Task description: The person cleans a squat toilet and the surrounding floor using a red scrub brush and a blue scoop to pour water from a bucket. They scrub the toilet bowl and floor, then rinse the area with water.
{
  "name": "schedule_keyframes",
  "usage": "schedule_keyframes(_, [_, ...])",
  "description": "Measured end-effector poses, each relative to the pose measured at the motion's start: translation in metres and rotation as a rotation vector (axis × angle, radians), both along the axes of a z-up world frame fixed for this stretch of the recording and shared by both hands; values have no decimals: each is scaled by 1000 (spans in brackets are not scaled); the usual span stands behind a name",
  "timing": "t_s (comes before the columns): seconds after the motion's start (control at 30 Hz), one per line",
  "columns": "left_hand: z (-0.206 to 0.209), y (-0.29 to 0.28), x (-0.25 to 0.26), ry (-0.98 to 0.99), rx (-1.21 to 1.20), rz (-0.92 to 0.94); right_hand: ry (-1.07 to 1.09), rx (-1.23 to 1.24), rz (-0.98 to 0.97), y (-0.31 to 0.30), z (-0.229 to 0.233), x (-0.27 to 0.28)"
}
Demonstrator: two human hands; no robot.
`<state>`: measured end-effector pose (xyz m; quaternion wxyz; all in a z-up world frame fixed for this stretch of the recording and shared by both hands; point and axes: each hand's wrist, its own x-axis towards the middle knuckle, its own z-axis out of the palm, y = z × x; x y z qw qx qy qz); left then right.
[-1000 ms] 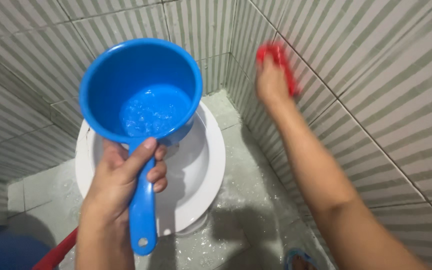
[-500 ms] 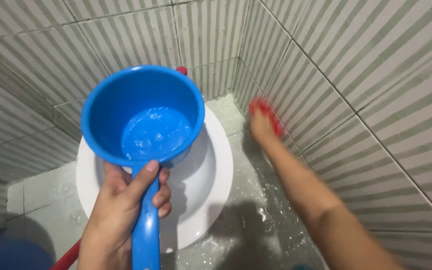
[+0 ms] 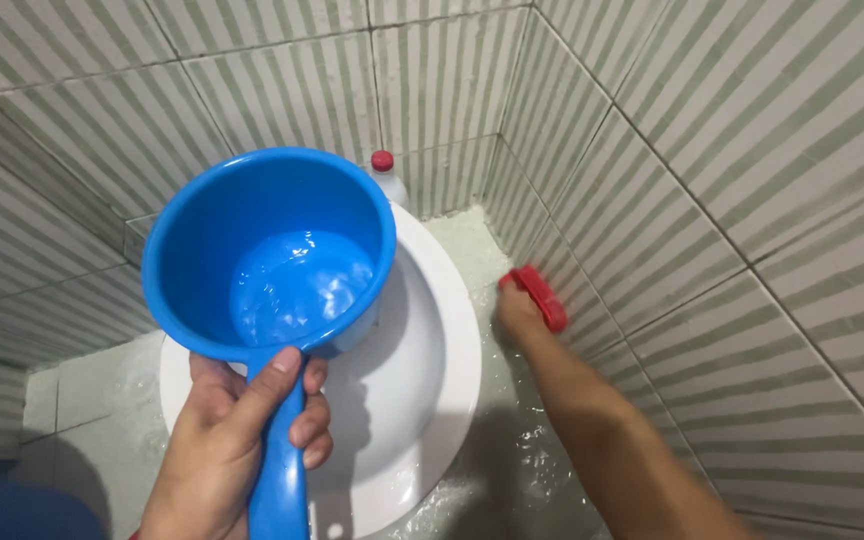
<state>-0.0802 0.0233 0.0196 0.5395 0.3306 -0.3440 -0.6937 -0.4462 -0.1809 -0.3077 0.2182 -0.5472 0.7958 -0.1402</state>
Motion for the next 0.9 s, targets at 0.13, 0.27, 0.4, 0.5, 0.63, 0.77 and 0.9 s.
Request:
schedule_keyframes(0.13, [-4,6,-1,38,7,-22,16,-69,29,-27,36,-15])
schedule_keyframes(0.27, [1,6,-8,64,29,-50,224,-675,28,-76,179,-28])
schedule_keyframes(0.4, [13,8,-16,-86,229,42,-15,-554,-97,-54,228,-32])
schedule_keyframes(0.5, [24,13,-24,-61,192,49,216,-632,72,29,148,-26])
schedule_keyframes(0.63, [36,22,-28,-23,186,25,28,16,-84,143,1,-31])
schedule_keyframes(0.77, [35,29,-30,-10,151,-9,5,-53,-79,129,14,-55])
schedule_keyframes(0.9, [27,28,-30,-2,117,-61,236,-720,25,60,165,-68])
